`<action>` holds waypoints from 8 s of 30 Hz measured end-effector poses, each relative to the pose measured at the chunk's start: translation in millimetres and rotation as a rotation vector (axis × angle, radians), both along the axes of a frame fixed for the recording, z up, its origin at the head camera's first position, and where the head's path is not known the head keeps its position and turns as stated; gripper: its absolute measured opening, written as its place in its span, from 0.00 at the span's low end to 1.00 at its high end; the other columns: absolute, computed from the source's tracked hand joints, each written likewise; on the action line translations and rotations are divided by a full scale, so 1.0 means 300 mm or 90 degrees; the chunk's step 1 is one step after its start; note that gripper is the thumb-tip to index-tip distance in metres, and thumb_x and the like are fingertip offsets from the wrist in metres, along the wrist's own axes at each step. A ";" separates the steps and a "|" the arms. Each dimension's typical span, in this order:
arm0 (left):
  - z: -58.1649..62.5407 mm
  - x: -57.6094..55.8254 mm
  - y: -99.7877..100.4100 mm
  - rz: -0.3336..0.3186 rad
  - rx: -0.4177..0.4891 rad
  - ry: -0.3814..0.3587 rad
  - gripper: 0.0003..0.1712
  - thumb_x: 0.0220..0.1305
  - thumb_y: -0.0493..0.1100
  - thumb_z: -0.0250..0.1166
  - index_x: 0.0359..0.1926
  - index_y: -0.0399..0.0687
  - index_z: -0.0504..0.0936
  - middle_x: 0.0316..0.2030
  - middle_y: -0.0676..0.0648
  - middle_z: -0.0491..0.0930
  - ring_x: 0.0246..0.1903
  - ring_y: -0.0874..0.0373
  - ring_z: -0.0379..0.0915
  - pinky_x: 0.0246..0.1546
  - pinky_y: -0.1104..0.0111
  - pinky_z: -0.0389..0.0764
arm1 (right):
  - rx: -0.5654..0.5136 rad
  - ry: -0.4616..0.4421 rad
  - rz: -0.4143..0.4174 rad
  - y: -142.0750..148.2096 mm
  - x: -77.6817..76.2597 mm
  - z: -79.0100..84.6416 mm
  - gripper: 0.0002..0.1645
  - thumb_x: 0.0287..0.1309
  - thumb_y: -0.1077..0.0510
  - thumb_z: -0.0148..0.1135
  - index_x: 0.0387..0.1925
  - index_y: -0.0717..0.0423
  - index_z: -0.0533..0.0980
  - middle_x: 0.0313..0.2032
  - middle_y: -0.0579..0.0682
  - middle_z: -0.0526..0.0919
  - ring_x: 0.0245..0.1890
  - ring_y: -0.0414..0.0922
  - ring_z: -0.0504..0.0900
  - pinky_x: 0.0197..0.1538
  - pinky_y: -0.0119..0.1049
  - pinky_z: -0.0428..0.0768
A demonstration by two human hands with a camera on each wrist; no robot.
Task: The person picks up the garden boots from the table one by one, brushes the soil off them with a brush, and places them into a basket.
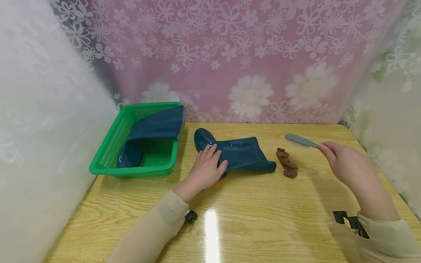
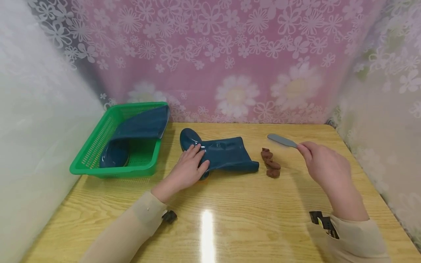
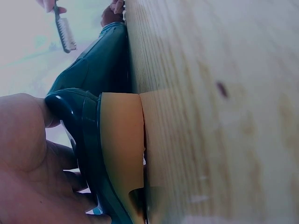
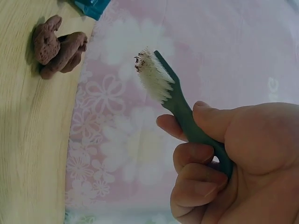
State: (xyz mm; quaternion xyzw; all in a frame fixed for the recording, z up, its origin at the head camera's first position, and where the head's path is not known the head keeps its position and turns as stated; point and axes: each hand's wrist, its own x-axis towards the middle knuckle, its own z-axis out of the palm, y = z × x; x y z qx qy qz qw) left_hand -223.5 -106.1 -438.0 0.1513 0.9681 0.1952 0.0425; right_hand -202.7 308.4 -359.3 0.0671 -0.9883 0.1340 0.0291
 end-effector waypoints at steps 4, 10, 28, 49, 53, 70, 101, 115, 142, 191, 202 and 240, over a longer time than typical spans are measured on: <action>-0.001 -0.003 -0.001 0.003 -0.002 0.000 0.39 0.91 0.63 0.45 0.86 0.42 0.63 0.88 0.42 0.47 0.88 0.43 0.34 0.85 0.45 0.41 | -0.029 0.000 0.009 -0.041 -0.005 0.000 0.37 0.90 0.39 0.44 0.74 0.66 0.74 0.64 0.76 0.80 0.49 0.73 0.84 0.40 0.65 0.79; 0.009 0.003 0.002 0.001 -0.002 -0.007 0.39 0.91 0.63 0.46 0.86 0.42 0.63 0.89 0.42 0.47 0.88 0.43 0.33 0.85 0.45 0.40 | -0.046 -0.003 0.059 -0.146 -0.027 -0.014 0.30 0.90 0.45 0.51 0.71 0.64 0.79 0.63 0.72 0.83 0.54 0.71 0.84 0.47 0.69 0.80; 0.000 -0.006 0.005 0.009 -0.009 -0.005 0.39 0.90 0.63 0.47 0.86 0.43 0.63 0.89 0.43 0.48 0.88 0.44 0.34 0.85 0.45 0.42 | -0.027 -0.005 0.178 -0.431 -0.065 -0.067 0.18 0.83 0.51 0.64 0.60 0.57 0.88 0.51 0.58 0.91 0.41 0.53 0.89 0.45 0.58 0.86; 0.005 0.003 0.004 0.000 0.003 -0.011 0.39 0.90 0.63 0.46 0.86 0.43 0.62 0.89 0.42 0.46 0.88 0.44 0.33 0.85 0.46 0.40 | 0.044 -0.035 0.107 -0.274 -0.069 -0.029 0.16 0.82 0.51 0.64 0.57 0.57 0.88 0.43 0.58 0.91 0.32 0.51 0.85 0.36 0.54 0.82; 0.006 0.004 0.003 0.002 0.006 -0.015 0.39 0.91 0.63 0.46 0.87 0.43 0.62 0.89 0.43 0.46 0.88 0.45 0.33 0.85 0.46 0.40 | 0.048 -0.032 0.095 -0.234 -0.060 -0.018 0.17 0.82 0.51 0.64 0.58 0.57 0.88 0.47 0.59 0.91 0.31 0.48 0.85 0.33 0.51 0.82; 0.022 0.011 0.011 0.001 -0.008 0.015 0.38 0.91 0.62 0.47 0.87 0.46 0.63 0.88 0.42 0.50 0.88 0.42 0.37 0.85 0.43 0.44 | 0.016 0.008 0.062 -0.170 -0.029 0.022 0.23 0.87 0.47 0.58 0.63 0.60 0.85 0.49 0.64 0.90 0.28 0.49 0.83 0.26 0.48 0.77; 0.084 0.044 0.295 -0.084 -0.131 0.141 0.39 0.85 0.67 0.55 0.85 0.57 0.68 0.83 0.49 0.65 0.84 0.48 0.54 0.83 0.44 0.54 | -0.020 0.014 0.044 -0.058 -0.014 0.015 0.24 0.87 0.48 0.56 0.62 0.64 0.84 0.48 0.65 0.89 0.27 0.48 0.79 0.26 0.44 0.72; 0.076 0.032 0.432 -0.083 -0.233 0.177 0.40 0.81 0.70 0.59 0.84 0.60 0.71 0.82 0.51 0.66 0.84 0.49 0.55 0.82 0.44 0.57 | -0.009 -0.003 0.029 0.015 -0.004 0.012 0.26 0.89 0.49 0.54 0.63 0.68 0.82 0.44 0.63 0.89 0.22 0.47 0.75 0.25 0.44 0.71; 0.026 -0.018 0.564 -0.080 -0.338 0.177 0.29 0.82 0.68 0.61 0.73 0.64 0.83 0.79 0.50 0.70 0.83 0.47 0.56 0.80 0.44 0.62 | 0.009 -0.017 0.018 0.046 -0.006 0.016 0.27 0.88 0.46 0.55 0.64 0.66 0.82 0.48 0.67 0.89 0.25 0.47 0.81 0.25 0.45 0.75; 0.057 0.001 0.569 -0.119 -0.123 0.287 0.18 0.86 0.52 0.63 0.70 0.67 0.80 0.62 0.54 0.82 0.48 0.58 0.84 0.43 0.65 0.84 | -0.002 -0.028 0.008 0.093 -0.007 0.044 0.28 0.88 0.47 0.55 0.66 0.69 0.79 0.54 0.72 0.86 0.36 0.59 0.86 0.31 0.55 0.81; 0.132 -0.002 0.554 -0.113 0.001 0.329 0.10 0.89 0.53 0.55 0.57 0.59 0.80 0.56 0.55 0.82 0.22 0.63 0.68 0.20 0.72 0.69 | 0.000 -0.029 -0.001 0.110 -0.004 0.052 0.30 0.89 0.46 0.54 0.65 0.71 0.78 0.53 0.74 0.85 0.34 0.59 0.85 0.30 0.56 0.81; 0.082 0.024 0.616 -0.172 -0.098 0.293 0.09 0.87 0.54 0.60 0.57 0.61 0.81 0.42 0.59 0.86 0.34 0.62 0.78 0.31 0.70 0.79 | -0.007 -0.020 -0.023 0.135 0.001 0.061 0.30 0.88 0.43 0.54 0.65 0.65 0.80 0.52 0.72 0.86 0.37 0.62 0.86 0.29 0.56 0.80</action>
